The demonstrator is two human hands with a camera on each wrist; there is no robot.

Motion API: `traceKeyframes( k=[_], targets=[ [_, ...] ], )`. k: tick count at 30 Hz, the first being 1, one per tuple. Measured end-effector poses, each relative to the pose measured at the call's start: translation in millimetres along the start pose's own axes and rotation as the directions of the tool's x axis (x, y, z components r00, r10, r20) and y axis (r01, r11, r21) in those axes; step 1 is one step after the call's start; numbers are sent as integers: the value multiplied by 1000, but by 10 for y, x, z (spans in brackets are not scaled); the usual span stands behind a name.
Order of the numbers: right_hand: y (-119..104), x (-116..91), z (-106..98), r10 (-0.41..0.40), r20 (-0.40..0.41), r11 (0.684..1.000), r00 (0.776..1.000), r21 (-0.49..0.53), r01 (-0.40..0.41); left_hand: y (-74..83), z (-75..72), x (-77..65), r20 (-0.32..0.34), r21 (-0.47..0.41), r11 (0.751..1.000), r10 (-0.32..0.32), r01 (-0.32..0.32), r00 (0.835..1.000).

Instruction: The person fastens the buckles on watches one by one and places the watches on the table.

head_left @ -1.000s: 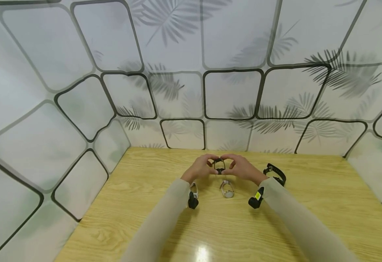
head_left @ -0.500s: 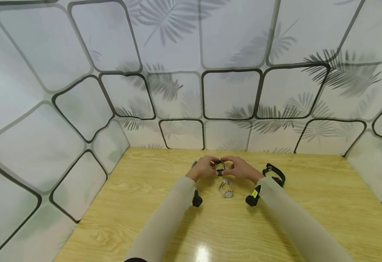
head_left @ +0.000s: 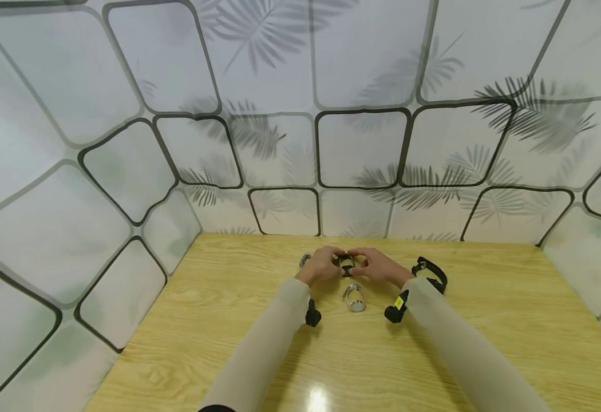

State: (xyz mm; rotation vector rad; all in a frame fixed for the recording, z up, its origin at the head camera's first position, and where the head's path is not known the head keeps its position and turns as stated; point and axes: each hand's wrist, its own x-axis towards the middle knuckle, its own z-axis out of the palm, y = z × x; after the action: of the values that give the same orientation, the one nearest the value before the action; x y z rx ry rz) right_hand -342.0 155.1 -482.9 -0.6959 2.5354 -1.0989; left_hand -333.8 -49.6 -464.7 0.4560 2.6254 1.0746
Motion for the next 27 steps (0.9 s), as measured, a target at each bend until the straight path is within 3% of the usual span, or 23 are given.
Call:
traceKeyframes(
  k=[20,27],
  targets=[
    [9,-3,3,-15,17,999,1000,-41,15,22,1,-35,13,25,1000,15,-15,1000],
    [-41,-105,-116,-10,-28,998,1000,-61,9,61,16,-49,-40,70,996,55,-52,998]
  ],
)
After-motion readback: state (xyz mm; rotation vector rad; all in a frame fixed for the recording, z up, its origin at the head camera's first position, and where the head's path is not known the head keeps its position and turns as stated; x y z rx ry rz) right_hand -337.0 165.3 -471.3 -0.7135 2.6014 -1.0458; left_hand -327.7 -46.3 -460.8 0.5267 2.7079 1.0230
